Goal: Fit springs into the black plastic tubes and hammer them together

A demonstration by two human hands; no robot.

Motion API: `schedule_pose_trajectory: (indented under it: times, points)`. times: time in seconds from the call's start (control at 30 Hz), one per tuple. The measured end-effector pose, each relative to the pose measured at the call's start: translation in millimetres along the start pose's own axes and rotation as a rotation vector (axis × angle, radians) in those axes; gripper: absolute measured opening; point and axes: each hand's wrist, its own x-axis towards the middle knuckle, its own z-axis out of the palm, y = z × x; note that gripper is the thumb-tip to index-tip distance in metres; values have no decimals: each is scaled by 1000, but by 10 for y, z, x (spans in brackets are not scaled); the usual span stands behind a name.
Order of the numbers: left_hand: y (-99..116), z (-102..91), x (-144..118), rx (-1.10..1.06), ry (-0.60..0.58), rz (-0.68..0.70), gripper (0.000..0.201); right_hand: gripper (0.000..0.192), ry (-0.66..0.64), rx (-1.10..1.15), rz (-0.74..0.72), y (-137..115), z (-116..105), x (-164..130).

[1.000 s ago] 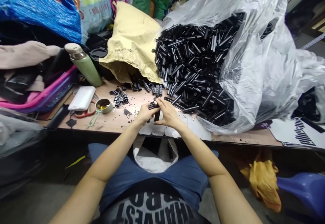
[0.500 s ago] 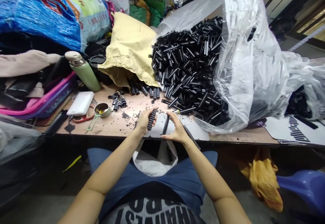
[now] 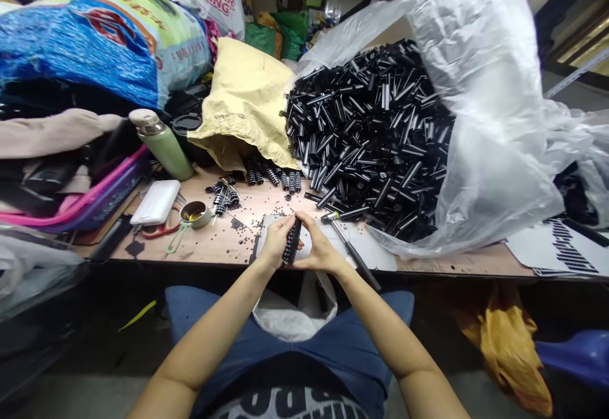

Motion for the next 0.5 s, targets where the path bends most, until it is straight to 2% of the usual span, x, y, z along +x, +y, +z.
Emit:
schedule_pose_trajectory:
  times: [0.27,0.43,0.5]
  points:
    - [-36,48,6,-6,16,-23,38,111,0,26,130,45,78,-54]
    - [-147,-9,89,78,3,-65,39,103,43,-123,149,17,133,-77]
    - [-228,-41,113,176,-9,-9,40,103,55,-202,158,56,187,-102]
